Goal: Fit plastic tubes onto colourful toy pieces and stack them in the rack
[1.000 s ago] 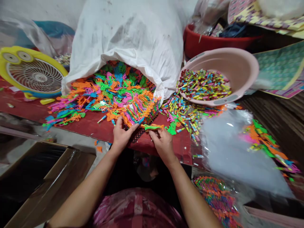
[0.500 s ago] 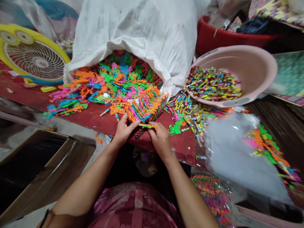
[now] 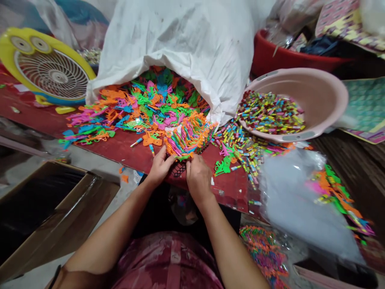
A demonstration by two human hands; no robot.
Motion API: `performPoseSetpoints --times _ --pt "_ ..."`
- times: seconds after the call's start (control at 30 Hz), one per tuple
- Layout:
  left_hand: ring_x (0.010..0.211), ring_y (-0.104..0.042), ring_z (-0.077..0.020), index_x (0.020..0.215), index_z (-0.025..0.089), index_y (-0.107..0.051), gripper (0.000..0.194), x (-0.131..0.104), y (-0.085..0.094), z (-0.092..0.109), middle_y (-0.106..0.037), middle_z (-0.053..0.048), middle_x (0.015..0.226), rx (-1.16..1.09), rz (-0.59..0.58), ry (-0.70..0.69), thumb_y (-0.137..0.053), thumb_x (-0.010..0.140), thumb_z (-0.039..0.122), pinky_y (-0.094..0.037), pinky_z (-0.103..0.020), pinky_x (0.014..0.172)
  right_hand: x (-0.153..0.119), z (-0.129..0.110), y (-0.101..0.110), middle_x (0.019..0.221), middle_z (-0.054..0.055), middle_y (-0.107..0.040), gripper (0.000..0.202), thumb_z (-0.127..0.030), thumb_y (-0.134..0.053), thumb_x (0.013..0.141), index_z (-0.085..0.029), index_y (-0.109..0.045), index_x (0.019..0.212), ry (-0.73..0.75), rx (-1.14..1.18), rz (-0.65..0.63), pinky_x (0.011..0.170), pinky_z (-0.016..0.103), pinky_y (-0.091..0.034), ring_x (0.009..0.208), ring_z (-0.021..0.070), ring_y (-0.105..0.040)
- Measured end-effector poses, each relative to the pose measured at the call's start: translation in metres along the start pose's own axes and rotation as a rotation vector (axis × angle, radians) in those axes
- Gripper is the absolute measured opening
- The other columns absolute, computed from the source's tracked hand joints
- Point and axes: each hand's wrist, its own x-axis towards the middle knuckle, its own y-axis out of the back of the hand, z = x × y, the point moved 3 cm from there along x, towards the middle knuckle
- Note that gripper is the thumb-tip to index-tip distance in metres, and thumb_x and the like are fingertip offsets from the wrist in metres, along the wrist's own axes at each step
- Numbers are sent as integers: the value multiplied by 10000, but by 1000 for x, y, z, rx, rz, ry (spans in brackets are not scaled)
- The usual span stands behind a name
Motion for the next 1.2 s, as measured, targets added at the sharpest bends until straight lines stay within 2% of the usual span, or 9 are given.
performPoseSetpoints --times 0.07,0.13,0.23,0.37,0.43,0.53,0.8,0.97,1.2 --pt "1286 -523 -253 1358 201 -493 519 -2 2 1 -565 -94 1387 -70 -24 -2 -596 869 340 -388 -407 1114 -1 -2 0 882 110 -657 216 -243 -404 979 -151 -600 990 -30 15 4 700 328 -428 798 235 -592" --pt "1391 -424 -251 1477 228 -343 694 -4 4 3 -427 -96 1521 -167 -58 -23 -624 852 338 -343 -413 1159 -2 -2 2 879 112 -661 218 -240 -404 971 -153 -603 989 -45 37 -1 703 329 -428 809 240 -603" --pt "1431 -373 -260 1534 261 -227 810 -2 7 11 -328 -101 1582 -247 -107 -50 -642 847 370 -360 -418 1152 0 -2 10 885 108 -676 180 -253 -474 931 -161 -615 992 -51 54 -40 706 321 -431 826 242 -623" --pt "1395 -414 -263 1465 252 -390 702 10 9 23 -430 -99 1510 -112 15 -61 -661 844 434 -366 -420 1141 6 -3 19 882 79 -700 242 -406 -560 918 -190 -633 999 -53 61 -118 667 293 -413 789 222 -650" --pt "1324 -488 -247 1397 238 -477 609 16 7 28 -533 -88 1413 -78 85 -66 -656 851 441 -384 -406 1124 8 -4 20 867 80 -706 316 -472 -509 954 -186 -638 990 -62 34 -107 640 290 -393 760 217 -657" --pt "1188 -586 -225 1322 224 -539 489 20 2 32 -627 -70 1286 -104 93 -60 -619 883 424 -441 -385 1066 7 -3 17 820 84 -703 384 -497 -444 986 -173 -643 941 -67 -9 -49 608 292 -362 704 208 -653" --pt "1123 -610 -240 1262 216 -572 393 16 4 35 -656 -71 1223 -25 128 -80 -558 917 401 -474 -379 999 3 -3 13 814 105 -715 363 -442 -427 998 -163 -653 949 -67 75 20 640 303 -389 740 226 -666" --pt "911 -640 -213 1085 205 -599 239 16 5 36 -689 -46 985 100 140 -48 -497 940 365 -495 -333 842 4 -4 15 727 102 -689 373 -445 -416 998 -174 -637 869 -114 56 42 603 307 -370 662 221 -639" --pt "1044 -628 -241 1180 200 -575 303 16 5 35 -682 -72 1111 99 98 -65 -472 950 368 -473 -369 932 6 -5 6 713 68 -658 417 -499 -402 1005 -188 -611 822 -48 -74 85 566 287 -299 608 173 -580"
